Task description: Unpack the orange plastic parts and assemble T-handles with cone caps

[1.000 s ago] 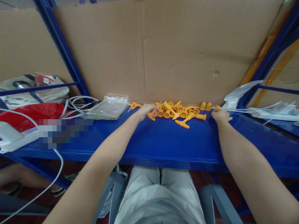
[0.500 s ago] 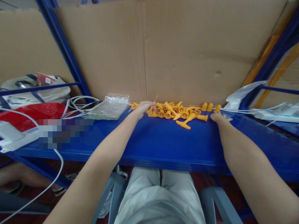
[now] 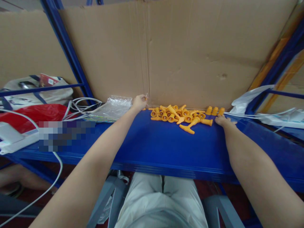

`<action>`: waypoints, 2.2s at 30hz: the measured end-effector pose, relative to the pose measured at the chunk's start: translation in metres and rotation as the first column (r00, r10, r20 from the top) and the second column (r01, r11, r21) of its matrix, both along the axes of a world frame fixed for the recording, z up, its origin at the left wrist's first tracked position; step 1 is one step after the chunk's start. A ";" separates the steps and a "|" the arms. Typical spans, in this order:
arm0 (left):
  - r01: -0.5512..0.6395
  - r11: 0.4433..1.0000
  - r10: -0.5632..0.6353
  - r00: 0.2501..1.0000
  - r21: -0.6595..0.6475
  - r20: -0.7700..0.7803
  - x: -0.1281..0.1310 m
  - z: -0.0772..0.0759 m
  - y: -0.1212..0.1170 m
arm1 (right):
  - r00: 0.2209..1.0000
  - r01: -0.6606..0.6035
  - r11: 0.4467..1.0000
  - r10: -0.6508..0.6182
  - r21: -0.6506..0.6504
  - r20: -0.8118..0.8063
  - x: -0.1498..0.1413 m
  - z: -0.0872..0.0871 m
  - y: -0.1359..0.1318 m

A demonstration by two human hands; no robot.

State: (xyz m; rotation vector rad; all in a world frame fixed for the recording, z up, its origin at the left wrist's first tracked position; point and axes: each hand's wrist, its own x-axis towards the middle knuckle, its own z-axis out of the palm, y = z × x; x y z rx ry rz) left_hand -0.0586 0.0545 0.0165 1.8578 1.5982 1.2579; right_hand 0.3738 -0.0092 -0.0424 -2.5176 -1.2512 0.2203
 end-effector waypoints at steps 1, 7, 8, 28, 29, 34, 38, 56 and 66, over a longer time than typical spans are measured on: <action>-0.042 0.999 0.045 0.996 0.033 -0.082 -0.004 0.001 0.000 | 1.000 0.003 1.000 -0.003 -0.005 -0.001 0.000 0.000 0.000; -0.104 0.981 0.173 0.853 0.165 -0.493 -0.027 -0.009 -0.002 | 1.000 -0.004 1.000 0.004 0.015 -0.010 0.002 -0.002 0.000; -0.081 0.986 0.147 0.826 0.144 -0.544 -0.029 -0.013 -0.001 | 1.000 -0.008 1.000 0.008 0.017 -0.009 0.001 -0.002 0.000; -0.185 0.967 -0.031 0.599 -0.176 -0.800 -0.027 -0.058 0.008 | 0.999 -0.037 0.998 0.037 0.043 0.008 0.002 -0.002 -0.001; -0.182 0.968 -0.030 0.600 -0.173 -0.800 -0.027 -0.058 0.008 | 0.999 -0.039 0.998 0.039 0.055 0.008 0.002 -0.002 -0.001; -0.170 0.974 -0.021 0.593 -0.151 -0.805 -0.026 -0.059 0.005 | 0.999 -0.031 0.995 0.030 0.097 0.011 0.002 -0.002 -0.002; -0.161 0.982 0.013 0.576 -0.098 -0.817 -0.024 -0.055 -0.001 | 0.999 -0.006 0.996 0.002 0.089 0.044 0.001 -0.001 -0.003; 0.117 0.987 -0.002 0.702 0.112 -0.713 0.009 -0.049 -0.006 | 0.979 0.012 0.927 -0.086 0.374 0.183 -0.013 0.017 -0.008; -0.085 0.962 0.141 0.968 0.258 -0.206 0.013 -0.037 -0.003 | 0.971 -0.220 0.648 0.077 0.729 0.224 -0.050 0.050 0.014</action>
